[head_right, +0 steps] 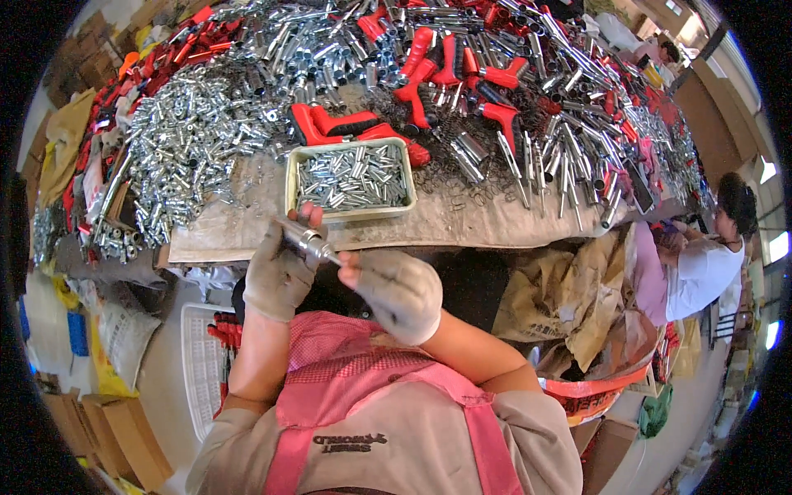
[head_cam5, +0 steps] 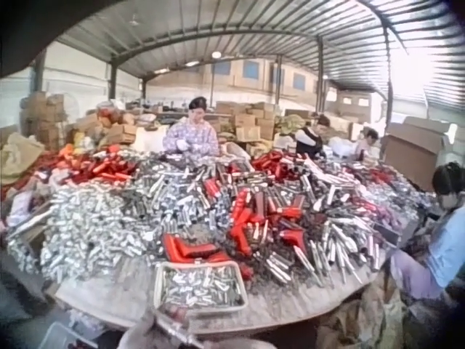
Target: Assembling hand-powered pumps by inserting springs and pistons into red handles.
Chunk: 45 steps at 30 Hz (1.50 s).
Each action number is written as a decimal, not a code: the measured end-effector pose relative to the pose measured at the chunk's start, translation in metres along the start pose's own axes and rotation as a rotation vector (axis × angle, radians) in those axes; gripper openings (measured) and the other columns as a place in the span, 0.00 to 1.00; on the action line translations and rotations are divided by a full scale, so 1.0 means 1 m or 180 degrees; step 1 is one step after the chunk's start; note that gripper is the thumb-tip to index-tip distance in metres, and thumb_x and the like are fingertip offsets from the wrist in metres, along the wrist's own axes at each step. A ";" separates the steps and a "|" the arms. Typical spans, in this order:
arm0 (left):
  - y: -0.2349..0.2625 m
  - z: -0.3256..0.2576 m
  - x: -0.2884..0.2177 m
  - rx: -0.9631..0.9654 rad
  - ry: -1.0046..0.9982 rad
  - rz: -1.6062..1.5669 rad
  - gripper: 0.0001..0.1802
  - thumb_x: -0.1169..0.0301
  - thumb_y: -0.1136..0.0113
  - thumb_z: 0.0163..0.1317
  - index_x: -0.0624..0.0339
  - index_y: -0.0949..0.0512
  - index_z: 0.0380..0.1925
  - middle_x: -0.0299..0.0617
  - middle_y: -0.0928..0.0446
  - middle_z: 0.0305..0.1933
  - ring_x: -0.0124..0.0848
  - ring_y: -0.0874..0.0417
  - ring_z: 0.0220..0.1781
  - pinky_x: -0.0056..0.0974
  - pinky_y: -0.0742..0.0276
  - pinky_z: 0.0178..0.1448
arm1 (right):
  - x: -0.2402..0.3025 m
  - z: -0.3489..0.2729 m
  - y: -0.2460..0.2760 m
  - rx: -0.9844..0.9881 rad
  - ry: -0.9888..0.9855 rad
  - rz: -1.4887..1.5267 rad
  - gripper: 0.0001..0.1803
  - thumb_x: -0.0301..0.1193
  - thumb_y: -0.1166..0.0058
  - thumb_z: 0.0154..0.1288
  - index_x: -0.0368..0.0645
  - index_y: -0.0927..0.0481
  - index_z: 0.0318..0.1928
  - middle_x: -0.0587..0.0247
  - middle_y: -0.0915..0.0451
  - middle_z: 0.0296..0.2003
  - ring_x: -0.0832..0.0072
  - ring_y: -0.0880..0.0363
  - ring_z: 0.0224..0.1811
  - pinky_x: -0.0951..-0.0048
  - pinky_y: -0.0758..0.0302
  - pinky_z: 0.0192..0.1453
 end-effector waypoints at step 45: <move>0.010 -0.010 -0.005 0.0372 0.0462 0.3766 0.28 0.72 0.44 0.62 0.63 0.38 0.62 0.44 0.20 0.40 0.18 0.34 0.17 0.23 0.39 0.19 | -0.087 0.025 -0.064 0.3104 -0.0468 0.0321 0.21 0.35 0.47 0.61 0.47 0.29 0.56 0.52 0.25 0.44 0.56 0.26 0.48 0.60 0.28 0.53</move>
Point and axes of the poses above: each hand's wrist, its own z-axis towards the middle knuckle, its own y-axis out of the back of the hand, x = y × z, the point moved 8 cm from there along z, towards the middle knuckle
